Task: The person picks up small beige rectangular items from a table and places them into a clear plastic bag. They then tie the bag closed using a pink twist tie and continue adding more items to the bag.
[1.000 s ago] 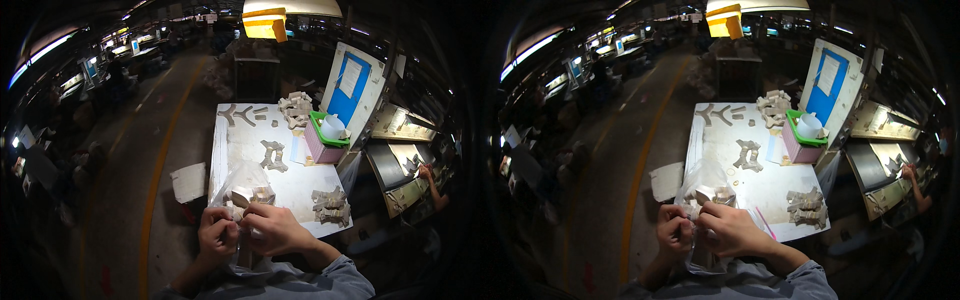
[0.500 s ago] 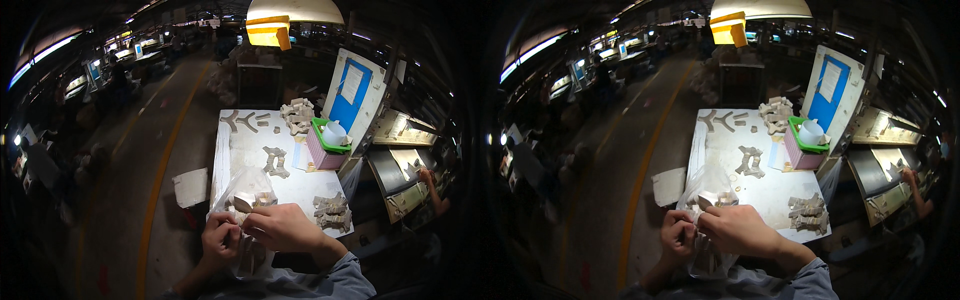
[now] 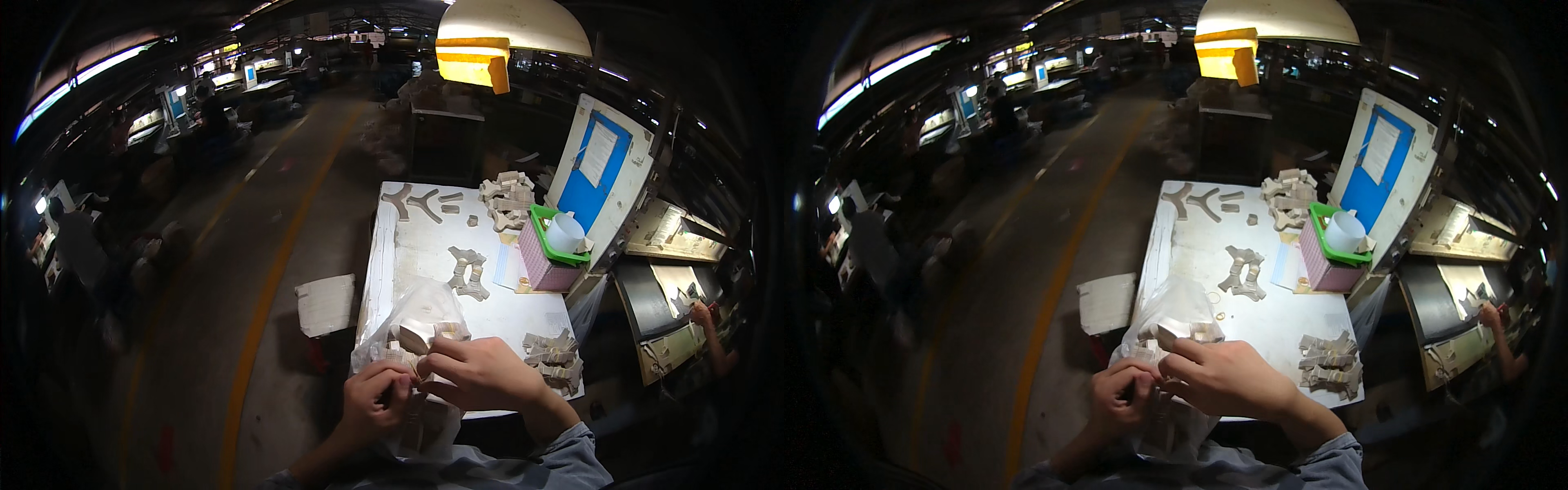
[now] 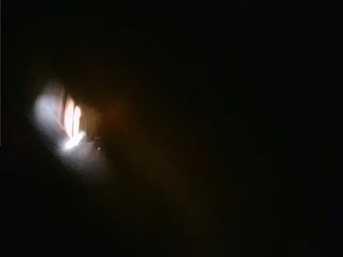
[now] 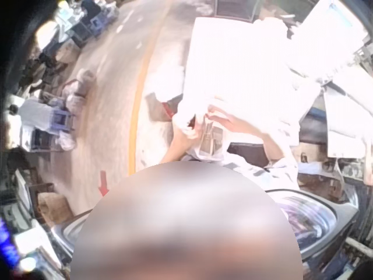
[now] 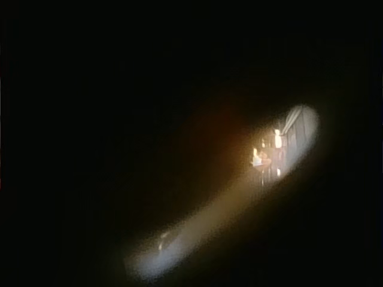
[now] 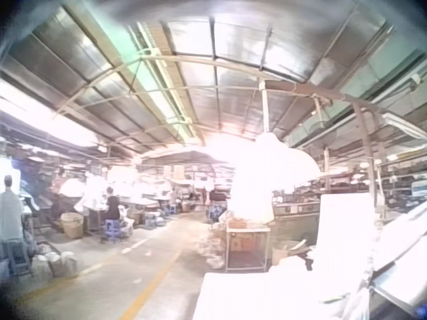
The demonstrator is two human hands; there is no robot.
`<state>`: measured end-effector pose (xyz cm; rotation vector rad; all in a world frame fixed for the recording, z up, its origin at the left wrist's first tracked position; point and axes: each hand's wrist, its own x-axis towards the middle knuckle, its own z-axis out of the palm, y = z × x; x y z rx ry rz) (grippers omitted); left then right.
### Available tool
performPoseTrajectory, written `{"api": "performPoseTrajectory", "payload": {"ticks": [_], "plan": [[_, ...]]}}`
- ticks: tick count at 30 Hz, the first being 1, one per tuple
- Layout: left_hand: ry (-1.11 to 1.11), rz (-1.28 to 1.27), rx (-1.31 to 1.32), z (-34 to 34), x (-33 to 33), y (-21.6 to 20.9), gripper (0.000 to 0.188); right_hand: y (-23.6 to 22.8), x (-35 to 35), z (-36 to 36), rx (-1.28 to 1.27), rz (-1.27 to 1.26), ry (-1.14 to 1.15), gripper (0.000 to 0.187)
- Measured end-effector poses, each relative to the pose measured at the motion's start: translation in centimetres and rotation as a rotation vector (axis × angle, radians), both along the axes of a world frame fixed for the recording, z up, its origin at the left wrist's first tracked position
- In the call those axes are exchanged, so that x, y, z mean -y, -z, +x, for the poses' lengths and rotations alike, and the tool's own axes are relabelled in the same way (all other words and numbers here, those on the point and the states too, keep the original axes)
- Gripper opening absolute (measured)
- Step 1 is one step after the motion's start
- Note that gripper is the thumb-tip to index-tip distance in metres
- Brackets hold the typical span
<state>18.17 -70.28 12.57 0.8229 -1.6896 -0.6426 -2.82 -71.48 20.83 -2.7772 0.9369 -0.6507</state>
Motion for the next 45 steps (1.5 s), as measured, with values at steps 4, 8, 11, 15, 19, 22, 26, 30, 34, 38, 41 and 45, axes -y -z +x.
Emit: {"api": "performPoseTrajectory", "payload": {"ticks": [4,8,11,15,19,22,26,30,34,38,41,45], "plan": [[0.042,-0.035,-0.008,0.1,0.2,0.1,0.020,1.1,-0.4,-0.8,-0.076,0.026,0.029,0.025],[0.040,-0.019,0.002,-0.1,0.2,0.3,0.020,1.6,-0.5,-0.6,-0.085,-0.168,-0.002,0.026],[0.042,0.021,0.024,-0.1,0.2,0.0,0.017,1.2,-0.8,-0.4,-0.128,-0.312,0.000,0.029],[0.171,-0.057,0.061,0.9,0.6,-1.5,0.012,0.1,-0.6,-0.6,-0.210,-0.316,-0.027,0.027],[0.246,-0.037,0.303,3.2,0.8,-3.5,0.010,0.2,-0.1,-0.7,-0.137,-0.200,-0.127,0.023],[0.258,-0.258,0.498,4.2,1.9,-4.1,0.010,0.8,0.3,-0.8,-0.117,-0.156,-0.177,0.021],[0.346,-0.276,0.513,4.8,3.5,-3.6,0.009,1.6,1.1,-1.6,-0.137,-0.103,-0.172,0.015],[0.334,-0.250,0.473,4.8,3.2,-2.7,0.004,2.5,1.1,-1.8,-0.074,0.006,-0.112,0.017],[0.471,-0.102,0.400,4.1,1.7,-2.4,0.005,3.3,-0.2,-1.3,0.135,0.256,-0.130,0.019],[0.618,0.095,0.326,3.7,1.2,-3.2,0.010,3.7,-1.3,-1.1,0.326,0.432,-0.199,0.018],[0.613,0.138,0.246,2.6,0.9,-4.0,0.012,3.9,-2.0,-1.3,0.558,0.742,-0.198,0.015],[0.624,0.088,0.281,1.7,1.0,-4.8,0.013,3.7,-2.0,-2.1,0.550,0.848,-0.146,0.013]]}}
